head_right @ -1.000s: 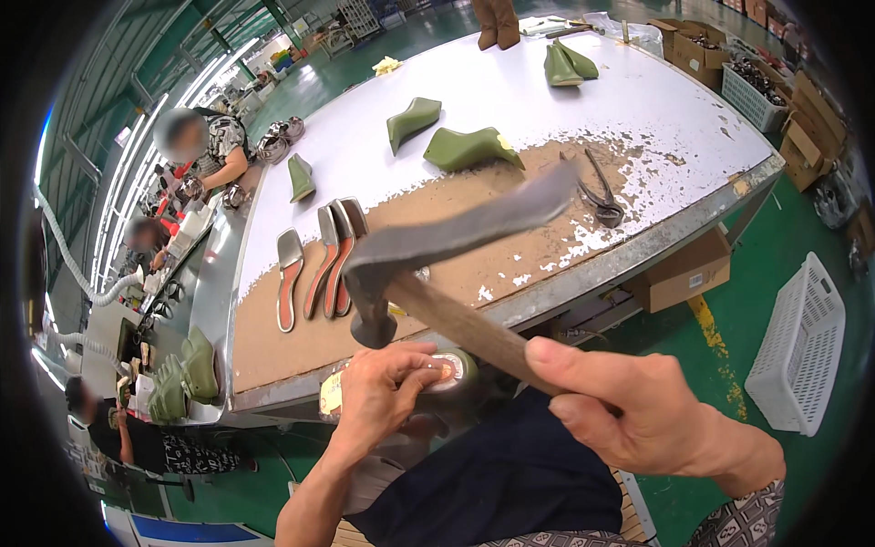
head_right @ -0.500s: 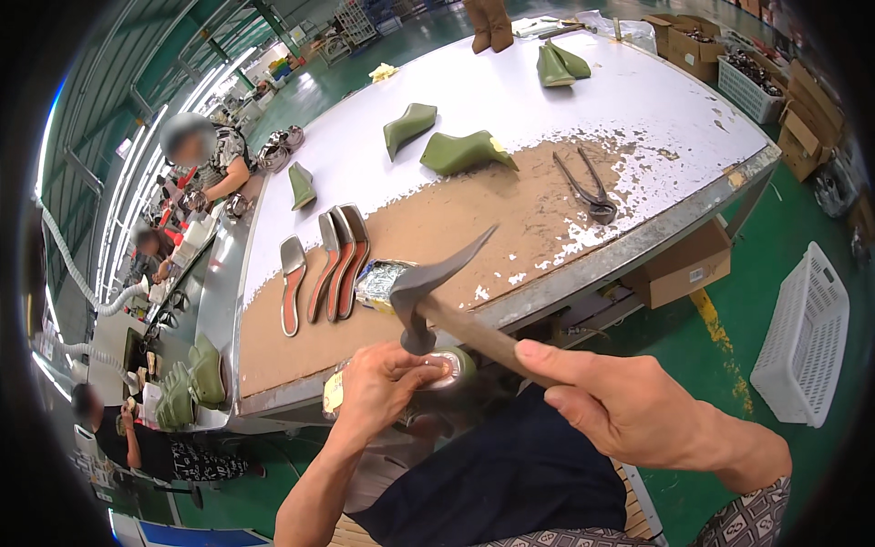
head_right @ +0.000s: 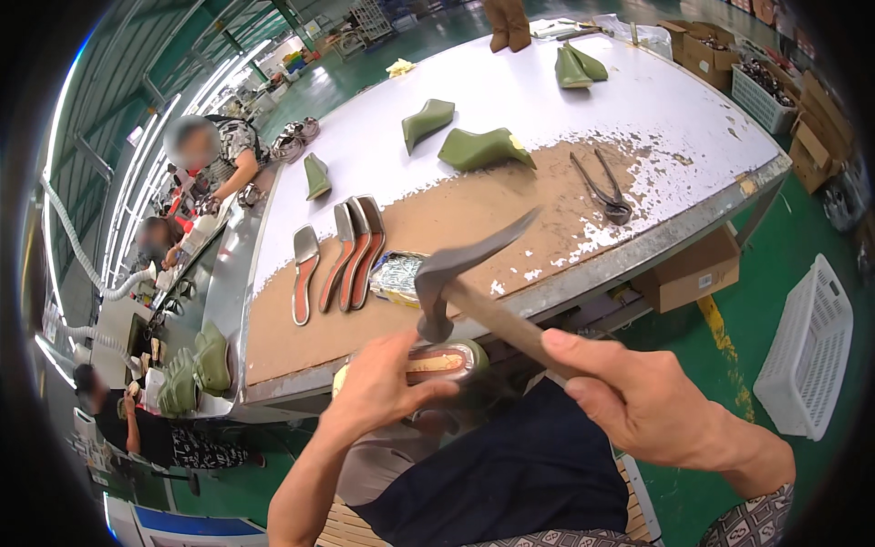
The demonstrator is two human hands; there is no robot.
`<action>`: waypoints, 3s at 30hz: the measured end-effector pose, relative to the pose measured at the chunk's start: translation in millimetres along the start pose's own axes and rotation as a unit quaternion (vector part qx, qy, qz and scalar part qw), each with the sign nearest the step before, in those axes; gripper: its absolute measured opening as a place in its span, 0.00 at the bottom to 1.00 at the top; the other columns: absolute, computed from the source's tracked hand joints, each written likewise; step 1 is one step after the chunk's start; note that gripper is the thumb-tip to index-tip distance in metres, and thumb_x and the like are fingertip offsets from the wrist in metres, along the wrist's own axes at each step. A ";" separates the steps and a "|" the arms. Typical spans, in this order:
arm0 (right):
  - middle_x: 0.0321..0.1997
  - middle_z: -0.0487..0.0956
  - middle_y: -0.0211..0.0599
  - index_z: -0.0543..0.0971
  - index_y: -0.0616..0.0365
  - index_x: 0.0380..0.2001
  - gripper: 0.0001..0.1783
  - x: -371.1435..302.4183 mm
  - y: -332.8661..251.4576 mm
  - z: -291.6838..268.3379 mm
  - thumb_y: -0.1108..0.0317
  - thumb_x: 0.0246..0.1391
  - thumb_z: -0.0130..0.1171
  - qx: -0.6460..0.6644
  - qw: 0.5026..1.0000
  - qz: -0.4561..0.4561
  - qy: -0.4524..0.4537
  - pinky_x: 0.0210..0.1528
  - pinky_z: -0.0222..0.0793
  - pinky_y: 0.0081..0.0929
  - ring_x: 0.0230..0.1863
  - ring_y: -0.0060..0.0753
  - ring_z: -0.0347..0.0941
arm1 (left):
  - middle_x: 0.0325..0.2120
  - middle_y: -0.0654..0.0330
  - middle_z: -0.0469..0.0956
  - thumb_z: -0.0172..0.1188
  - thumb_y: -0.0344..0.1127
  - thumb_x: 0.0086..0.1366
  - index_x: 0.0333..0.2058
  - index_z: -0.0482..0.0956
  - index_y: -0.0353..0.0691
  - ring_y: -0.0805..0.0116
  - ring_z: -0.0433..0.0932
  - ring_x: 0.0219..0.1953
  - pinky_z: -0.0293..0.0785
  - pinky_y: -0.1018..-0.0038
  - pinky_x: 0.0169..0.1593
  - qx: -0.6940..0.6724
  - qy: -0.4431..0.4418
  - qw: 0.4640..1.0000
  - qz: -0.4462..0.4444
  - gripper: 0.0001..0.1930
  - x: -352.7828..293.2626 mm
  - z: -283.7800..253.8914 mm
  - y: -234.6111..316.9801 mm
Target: Assembling and hammering shoe outsoles onto shoe lasts.
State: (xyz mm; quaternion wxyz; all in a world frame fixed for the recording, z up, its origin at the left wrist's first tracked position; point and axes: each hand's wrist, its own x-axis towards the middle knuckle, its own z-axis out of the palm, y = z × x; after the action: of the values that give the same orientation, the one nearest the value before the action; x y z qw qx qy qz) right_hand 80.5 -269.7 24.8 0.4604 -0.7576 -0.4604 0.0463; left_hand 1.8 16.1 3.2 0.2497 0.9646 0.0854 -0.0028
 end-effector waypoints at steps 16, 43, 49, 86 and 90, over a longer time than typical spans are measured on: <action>0.48 0.79 0.46 0.69 0.60 0.58 0.28 -3.0 11.2 -3.8 0.76 0.53 0.63 0.020 0.999 0.015 -0.038 0.43 0.76 0.25 0.43 0.36 0.81 | 0.35 0.53 0.78 0.69 0.49 0.50 0.41 0.76 0.38 0.52 0.75 0.41 0.69 0.61 0.45 0.115 0.026 0.991 0.068 0.25 -2.9 3.6 -9.6; 0.40 0.80 0.52 0.66 0.62 0.60 0.30 21.8 -0.4 1.7 0.77 0.53 0.60 -0.034 0.996 -0.075 0.045 0.33 0.77 0.35 0.33 0.42 0.81 | 0.35 0.54 0.77 0.67 0.51 0.52 0.41 0.74 0.39 0.54 0.74 0.41 0.66 0.62 0.44 0.137 0.033 0.988 0.066 0.25 -7.9 6.8 -12.1; 0.32 0.80 0.45 0.72 0.48 0.57 0.26 12.9 13.6 22.2 0.71 0.54 0.61 -0.086 0.991 0.053 -0.088 0.33 0.77 0.34 0.33 0.48 0.78 | 0.35 0.56 0.77 0.67 0.51 0.52 0.40 0.75 0.38 0.57 0.74 0.42 0.66 0.63 0.44 0.148 0.033 0.985 0.078 0.25 -8.1 8.0 -12.0; 0.21 0.71 0.36 0.74 0.40 0.53 0.25 42.8 102.2 33.7 0.69 0.50 0.60 -0.382 0.921 0.015 0.069 0.22 0.68 0.41 0.19 0.43 0.71 | 0.29 0.51 0.76 0.69 0.50 0.45 0.40 0.70 0.34 0.53 0.78 0.35 0.72 0.60 0.38 0.205 -0.046 0.973 0.090 0.30 3.2 15.9 -10.0; 0.34 0.72 0.41 0.74 0.48 0.52 0.24 50.8 156.1 15.9 0.74 0.49 0.56 -0.473 0.877 0.047 0.070 0.41 0.63 0.41 0.40 0.47 0.70 | 0.31 0.46 0.77 0.68 0.49 0.46 0.45 0.68 0.37 0.50 0.79 0.35 0.74 0.60 0.39 0.112 -0.007 0.991 0.074 0.32 -3.6 -23.2 -2.9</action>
State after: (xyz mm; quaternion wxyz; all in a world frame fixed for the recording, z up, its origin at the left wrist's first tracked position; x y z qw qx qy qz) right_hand 204.0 -245.5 -81.8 0.0756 -0.9070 -0.3582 -0.2082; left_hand -3.1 29.2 22.2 0.1398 0.9901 0.0108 -0.0004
